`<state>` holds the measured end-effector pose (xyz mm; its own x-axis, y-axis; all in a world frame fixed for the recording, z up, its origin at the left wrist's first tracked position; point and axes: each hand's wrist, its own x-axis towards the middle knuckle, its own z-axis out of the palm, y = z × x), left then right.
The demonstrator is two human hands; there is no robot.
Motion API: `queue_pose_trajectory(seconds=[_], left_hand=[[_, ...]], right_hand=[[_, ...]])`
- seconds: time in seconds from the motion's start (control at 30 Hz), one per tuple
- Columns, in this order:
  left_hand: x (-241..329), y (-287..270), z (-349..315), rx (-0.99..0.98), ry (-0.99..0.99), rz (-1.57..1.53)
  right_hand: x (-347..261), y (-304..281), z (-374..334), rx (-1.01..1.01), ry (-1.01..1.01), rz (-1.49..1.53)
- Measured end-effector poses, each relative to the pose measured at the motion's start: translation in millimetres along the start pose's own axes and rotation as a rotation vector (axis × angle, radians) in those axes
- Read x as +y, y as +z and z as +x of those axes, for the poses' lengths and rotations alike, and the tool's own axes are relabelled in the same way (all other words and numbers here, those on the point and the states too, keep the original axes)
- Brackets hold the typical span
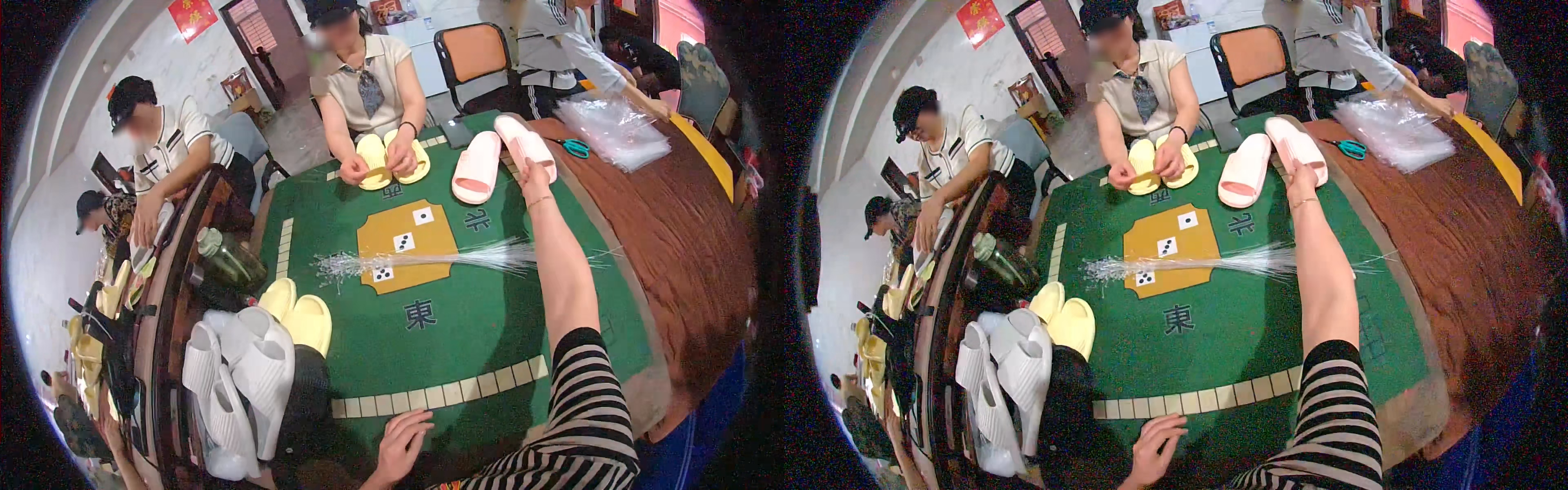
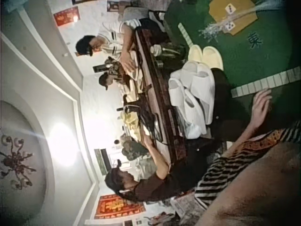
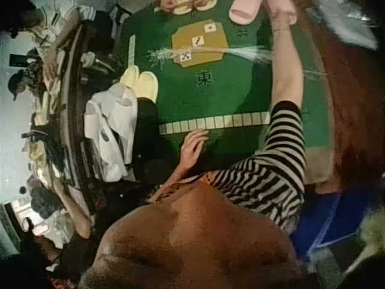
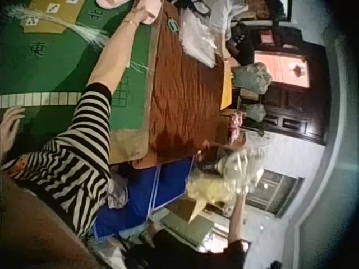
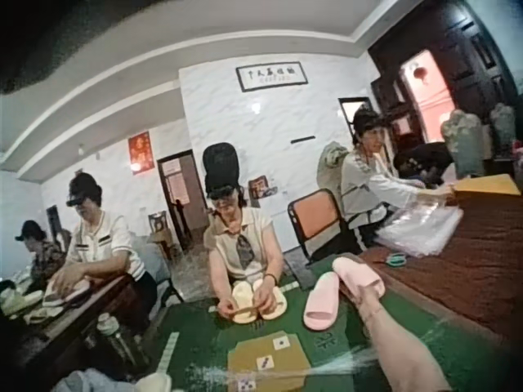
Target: The person tags pairs of slippers together by inserting and securing plastic fastener ties through them by hand.
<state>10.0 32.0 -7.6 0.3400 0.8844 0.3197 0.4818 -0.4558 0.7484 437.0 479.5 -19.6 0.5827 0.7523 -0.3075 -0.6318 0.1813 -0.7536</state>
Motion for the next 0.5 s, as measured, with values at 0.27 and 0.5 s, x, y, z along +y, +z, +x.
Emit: queue_pose_trajectory(seconds=[0.27, 0.5], left_hand=[[-2.2, -2.7, -3.7, 0.001, -0.074, 0.033], [9.1, 1.9, -4.6, 0.108, -0.052, 0.003]], right_hand=[[-78.3, 46.6, -171.4, -0.531, -0.186, -0.152], [-128.2, 16.6, -336.6, -0.687, -0.208, -0.307]])
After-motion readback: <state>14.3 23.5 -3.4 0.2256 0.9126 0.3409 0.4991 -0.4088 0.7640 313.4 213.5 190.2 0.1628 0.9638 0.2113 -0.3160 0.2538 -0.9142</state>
